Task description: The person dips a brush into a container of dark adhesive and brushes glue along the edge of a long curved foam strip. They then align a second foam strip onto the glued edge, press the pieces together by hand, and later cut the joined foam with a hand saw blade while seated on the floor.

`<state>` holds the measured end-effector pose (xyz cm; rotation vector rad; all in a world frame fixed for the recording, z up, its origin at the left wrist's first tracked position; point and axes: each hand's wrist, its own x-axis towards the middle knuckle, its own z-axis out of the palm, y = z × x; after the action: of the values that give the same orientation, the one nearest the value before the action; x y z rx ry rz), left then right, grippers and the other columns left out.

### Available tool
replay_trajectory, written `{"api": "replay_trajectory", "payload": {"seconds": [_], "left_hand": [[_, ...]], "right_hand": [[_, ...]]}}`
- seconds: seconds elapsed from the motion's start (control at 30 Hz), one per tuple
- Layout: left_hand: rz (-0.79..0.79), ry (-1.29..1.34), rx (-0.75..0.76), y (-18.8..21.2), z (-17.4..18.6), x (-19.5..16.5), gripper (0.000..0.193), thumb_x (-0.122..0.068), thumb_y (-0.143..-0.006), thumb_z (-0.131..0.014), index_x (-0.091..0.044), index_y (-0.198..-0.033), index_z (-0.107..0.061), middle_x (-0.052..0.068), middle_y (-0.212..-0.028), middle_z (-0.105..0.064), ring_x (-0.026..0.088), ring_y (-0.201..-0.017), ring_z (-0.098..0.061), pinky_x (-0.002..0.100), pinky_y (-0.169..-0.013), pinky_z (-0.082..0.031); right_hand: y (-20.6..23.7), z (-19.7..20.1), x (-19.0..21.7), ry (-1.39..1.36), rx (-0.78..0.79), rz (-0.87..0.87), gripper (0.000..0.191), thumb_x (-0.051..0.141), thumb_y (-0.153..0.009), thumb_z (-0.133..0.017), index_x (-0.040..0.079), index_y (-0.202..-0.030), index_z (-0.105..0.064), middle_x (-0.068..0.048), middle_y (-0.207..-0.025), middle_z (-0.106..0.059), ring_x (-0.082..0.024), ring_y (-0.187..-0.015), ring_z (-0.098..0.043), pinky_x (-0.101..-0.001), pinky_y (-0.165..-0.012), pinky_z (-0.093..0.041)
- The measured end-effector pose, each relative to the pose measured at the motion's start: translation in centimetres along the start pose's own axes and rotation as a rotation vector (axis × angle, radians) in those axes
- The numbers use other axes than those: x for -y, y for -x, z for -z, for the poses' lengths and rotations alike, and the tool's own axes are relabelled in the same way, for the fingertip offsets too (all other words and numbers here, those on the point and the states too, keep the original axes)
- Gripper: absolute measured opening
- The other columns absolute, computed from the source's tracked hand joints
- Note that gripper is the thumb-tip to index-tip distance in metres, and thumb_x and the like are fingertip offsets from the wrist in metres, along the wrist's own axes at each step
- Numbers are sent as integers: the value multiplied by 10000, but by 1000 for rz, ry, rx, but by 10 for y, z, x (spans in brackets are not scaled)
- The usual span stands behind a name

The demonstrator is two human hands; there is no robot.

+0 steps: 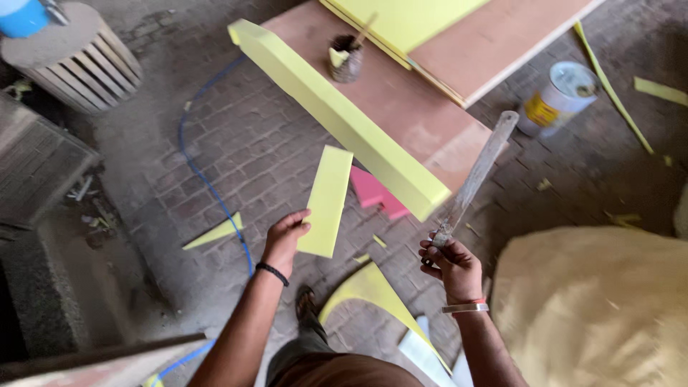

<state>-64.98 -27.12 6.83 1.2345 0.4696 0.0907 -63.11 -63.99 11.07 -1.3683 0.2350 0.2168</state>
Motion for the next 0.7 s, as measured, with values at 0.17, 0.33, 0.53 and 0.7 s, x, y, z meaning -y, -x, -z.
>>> {"api": "replay_trajectory", "payload": {"seconds": [0.17, 0.33, 0.53, 0.7], "left_hand": [[-24, 35, -75, -65, 87, -42, 352, -11, -890, -680, -40, -1238, -727, 31, -1147, -754, 114, -1033, -683, 263, -914, -533], [116, 56, -132, -111, 139, -94, 334, -96, -902, -705, -99, -1233, -751, 11, -1056, -755, 108, -929, -684, 295, -772, -515], [179, 39, -146, -161, 189, -137, 342, -262, -950, -634, -173, -1267, -729, -11, -1039, -735, 95, -842, -649, 304, -723, -499], [208, 63, -197, -214, 218, -148, 359, -303, -945, -620, -159, -1255, -728, -12, -1003, -725, 120, -849, -687, 305, -716, -523]], "right_hand": [[-51, -115, -2, 0, 25, 34, 241, 16, -920, -683, 22, -1158, -724, -96, -1038, -784, -179, -911, -760, -345, -734, -635], [-95, -213, 2, 11, 10, 38, 237, 35, -948, -667, 28, -1177, -728, -87, -1046, -779, -171, -898, -744, -346, -710, -622], [-139, -291, 5, 63, 24, -28, 241, 48, -957, -649, 43, -1186, -724, -93, -1042, -775, -176, -906, -743, -357, -707, -622], [-200, -336, 11, 81, 28, -74, 254, 47, -955, -645, 51, -1197, -724, -89, -1052, -773, -175, -887, -729, -354, -711, -609]]}}
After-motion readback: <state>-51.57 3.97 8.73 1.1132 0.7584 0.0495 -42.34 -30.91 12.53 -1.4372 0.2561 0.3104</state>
